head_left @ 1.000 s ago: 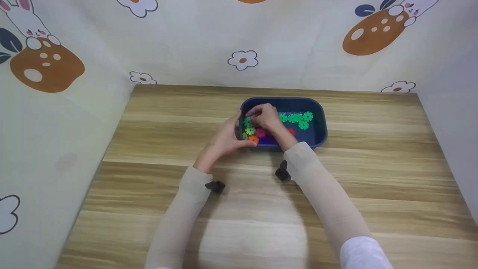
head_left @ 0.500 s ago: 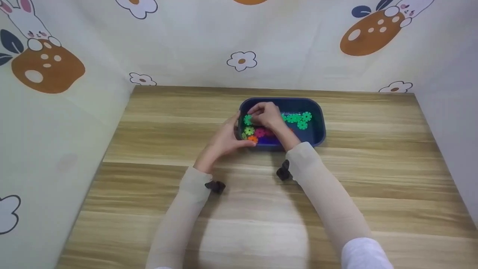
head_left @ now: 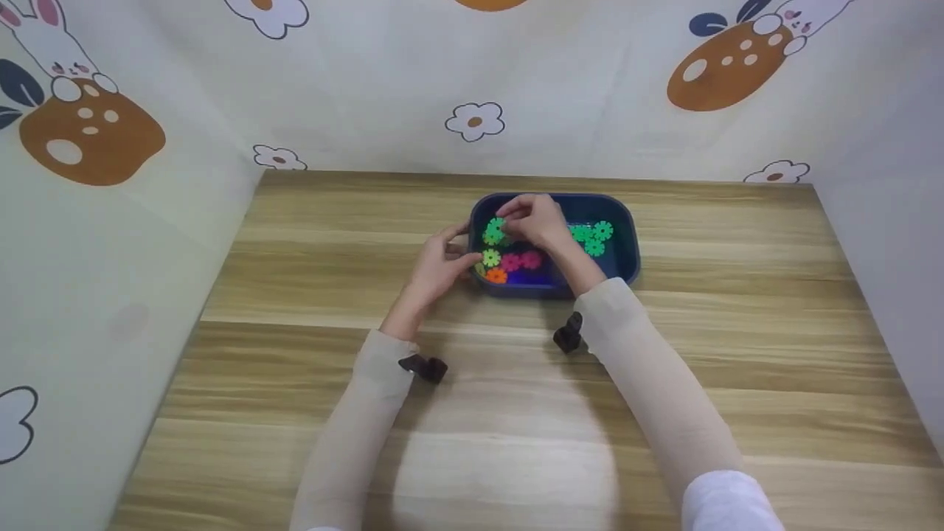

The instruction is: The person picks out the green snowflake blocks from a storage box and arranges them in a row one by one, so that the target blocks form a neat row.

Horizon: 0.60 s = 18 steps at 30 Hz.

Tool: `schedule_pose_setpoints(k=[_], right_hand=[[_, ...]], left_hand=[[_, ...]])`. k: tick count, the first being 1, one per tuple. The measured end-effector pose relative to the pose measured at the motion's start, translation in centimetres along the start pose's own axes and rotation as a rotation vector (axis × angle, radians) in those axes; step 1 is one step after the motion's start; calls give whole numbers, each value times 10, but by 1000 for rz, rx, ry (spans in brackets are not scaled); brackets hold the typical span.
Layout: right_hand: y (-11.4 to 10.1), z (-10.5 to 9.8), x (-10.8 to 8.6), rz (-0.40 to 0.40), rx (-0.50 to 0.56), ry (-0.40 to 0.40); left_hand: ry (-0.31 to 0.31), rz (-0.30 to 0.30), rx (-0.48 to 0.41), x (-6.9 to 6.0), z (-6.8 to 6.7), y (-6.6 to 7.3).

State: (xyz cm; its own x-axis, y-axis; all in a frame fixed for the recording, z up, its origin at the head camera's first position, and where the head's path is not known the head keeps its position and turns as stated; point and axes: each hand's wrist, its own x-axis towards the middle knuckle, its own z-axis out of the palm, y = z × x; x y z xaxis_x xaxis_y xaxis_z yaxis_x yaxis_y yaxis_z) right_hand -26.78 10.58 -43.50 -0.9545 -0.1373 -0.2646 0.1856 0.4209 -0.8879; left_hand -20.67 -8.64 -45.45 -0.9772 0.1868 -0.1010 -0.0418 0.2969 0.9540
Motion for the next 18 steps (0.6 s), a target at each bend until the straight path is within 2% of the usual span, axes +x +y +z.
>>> schedule_pose_setpoints(k=[5, 9, 18], right_hand=[[-2, -9, -3, 22, 34, 9], [-3, -16, -5, 27, 54, 15], [-7, -36, -7, -28, 80, 26]], left_hand=[[24, -29, -64, 1, 2, 2], [28, -42, -61, 2, 3, 3], [22, -81, -48, 3, 1, 4]])
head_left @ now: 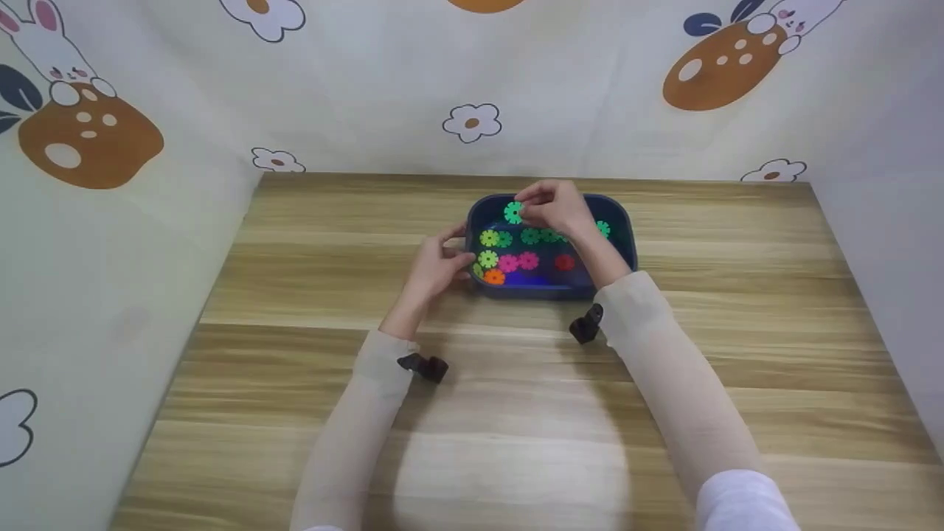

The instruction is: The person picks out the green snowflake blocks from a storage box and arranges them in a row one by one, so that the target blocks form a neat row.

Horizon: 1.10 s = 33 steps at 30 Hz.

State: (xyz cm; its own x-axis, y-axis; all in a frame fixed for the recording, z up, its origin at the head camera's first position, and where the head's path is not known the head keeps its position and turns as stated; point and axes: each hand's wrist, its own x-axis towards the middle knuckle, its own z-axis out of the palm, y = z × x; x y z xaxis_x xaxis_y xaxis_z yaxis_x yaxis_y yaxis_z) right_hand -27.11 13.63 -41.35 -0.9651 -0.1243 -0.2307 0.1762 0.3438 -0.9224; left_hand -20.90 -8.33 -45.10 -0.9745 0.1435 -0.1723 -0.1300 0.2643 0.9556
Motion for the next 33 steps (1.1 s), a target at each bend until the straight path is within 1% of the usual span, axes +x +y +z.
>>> schedule_pose_setpoints(k=[4, 8, 15, 23, 26, 33], right_hand=[[-2, -10, 0, -7, 21, 4], [-5, -22, 0, -2, 78, 18], [-6, -40, -1, -33, 182, 54], [-7, -59, -3, -40, 204, 83], [-6, -67, -5, -36, 198, 96], [-6, -85, -9, -39, 176, 128]], left_hand=[[1, -13, 10, 0, -2, -1], [-5, -15, 4, 0, -2, 0], [-11, -19, 5, 0, -3, 0], [-10, -19, -1, -1, -5, 0], [-8, -19, 6, -2, -6, 0], [-17, -2, -16, -1, -6, -1]])
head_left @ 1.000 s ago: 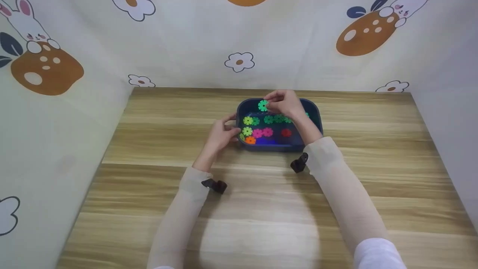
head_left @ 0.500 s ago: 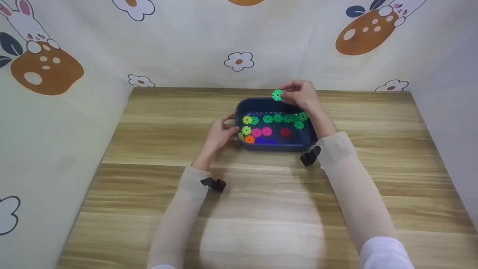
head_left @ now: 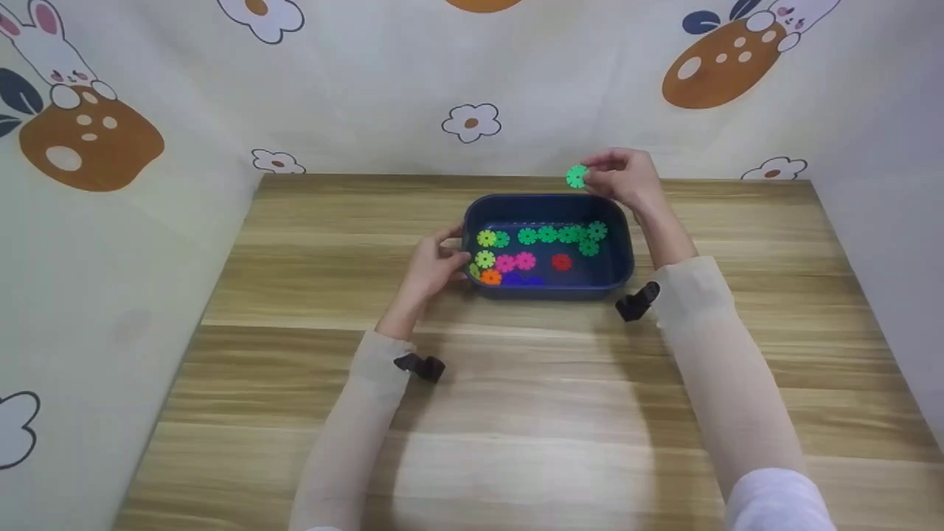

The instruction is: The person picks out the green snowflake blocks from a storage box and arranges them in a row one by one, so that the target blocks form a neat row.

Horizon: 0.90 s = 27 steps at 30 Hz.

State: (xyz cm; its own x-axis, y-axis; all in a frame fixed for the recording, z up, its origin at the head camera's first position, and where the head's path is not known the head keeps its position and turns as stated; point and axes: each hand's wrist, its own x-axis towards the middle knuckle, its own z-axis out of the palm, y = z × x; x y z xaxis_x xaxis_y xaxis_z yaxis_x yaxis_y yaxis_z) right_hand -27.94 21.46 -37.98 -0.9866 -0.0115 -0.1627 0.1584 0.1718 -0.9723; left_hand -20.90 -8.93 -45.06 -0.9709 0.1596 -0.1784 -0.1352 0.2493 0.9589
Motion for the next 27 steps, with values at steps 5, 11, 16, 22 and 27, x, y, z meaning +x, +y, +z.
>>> schedule_pose_setpoints(k=[5, 11, 16, 22, 27], right_hand=[[-1, -14, -1, 1, 1, 13], [0, -30, -2, -6, 24, 29], [3, -41, -4, -3, 24, 37], [7, -51, -5, 11, -3, 59], [13, -57, -5, 6, 42, 67]], left_hand=[[4, 6, 6, 1, 0, 0], [1, 9, 5, 2, 0, -2], [0, 6, -2, 1, 0, -2], [3, 6, 4, 1, 0, -1], [-7, 18, -11, 0, -1, 0]])
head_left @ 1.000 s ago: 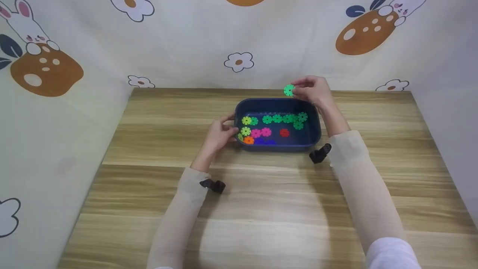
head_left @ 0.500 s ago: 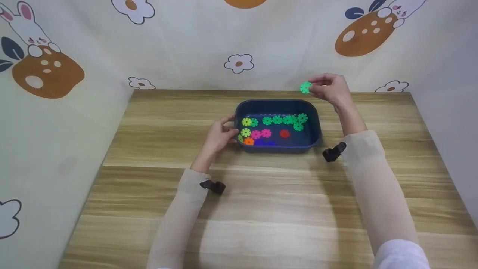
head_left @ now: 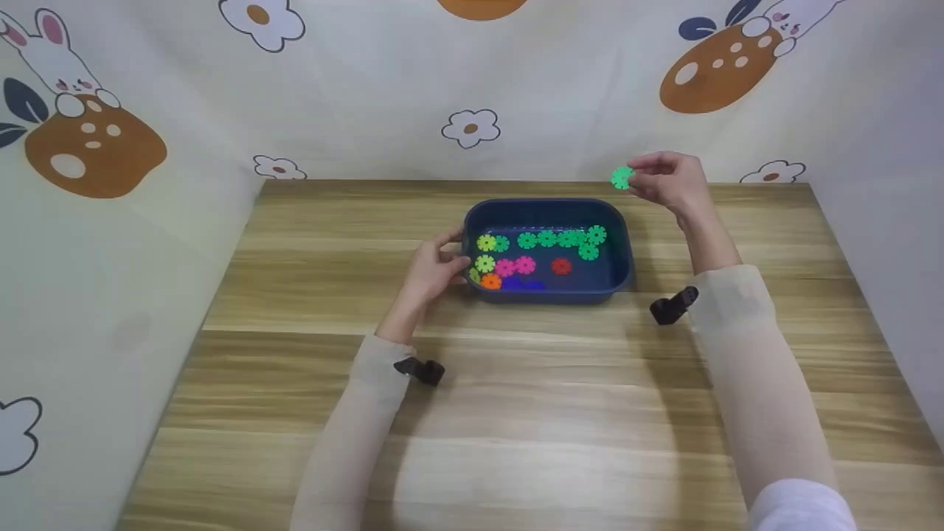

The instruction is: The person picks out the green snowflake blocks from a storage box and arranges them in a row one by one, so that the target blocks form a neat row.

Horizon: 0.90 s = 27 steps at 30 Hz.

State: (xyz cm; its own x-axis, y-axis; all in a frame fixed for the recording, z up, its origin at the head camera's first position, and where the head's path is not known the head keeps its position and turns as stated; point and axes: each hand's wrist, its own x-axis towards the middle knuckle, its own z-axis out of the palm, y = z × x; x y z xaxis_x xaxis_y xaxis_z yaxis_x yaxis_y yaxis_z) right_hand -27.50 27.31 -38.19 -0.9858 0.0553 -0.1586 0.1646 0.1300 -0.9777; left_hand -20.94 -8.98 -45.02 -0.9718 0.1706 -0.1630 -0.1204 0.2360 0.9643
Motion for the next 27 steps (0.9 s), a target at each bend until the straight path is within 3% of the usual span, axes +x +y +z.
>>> schedule_pose_setpoints(k=[27], right_hand=[[28, -24, 1, 35, 64, 30]], left_hand=[[11, -23, 28, 1, -1, 0]])
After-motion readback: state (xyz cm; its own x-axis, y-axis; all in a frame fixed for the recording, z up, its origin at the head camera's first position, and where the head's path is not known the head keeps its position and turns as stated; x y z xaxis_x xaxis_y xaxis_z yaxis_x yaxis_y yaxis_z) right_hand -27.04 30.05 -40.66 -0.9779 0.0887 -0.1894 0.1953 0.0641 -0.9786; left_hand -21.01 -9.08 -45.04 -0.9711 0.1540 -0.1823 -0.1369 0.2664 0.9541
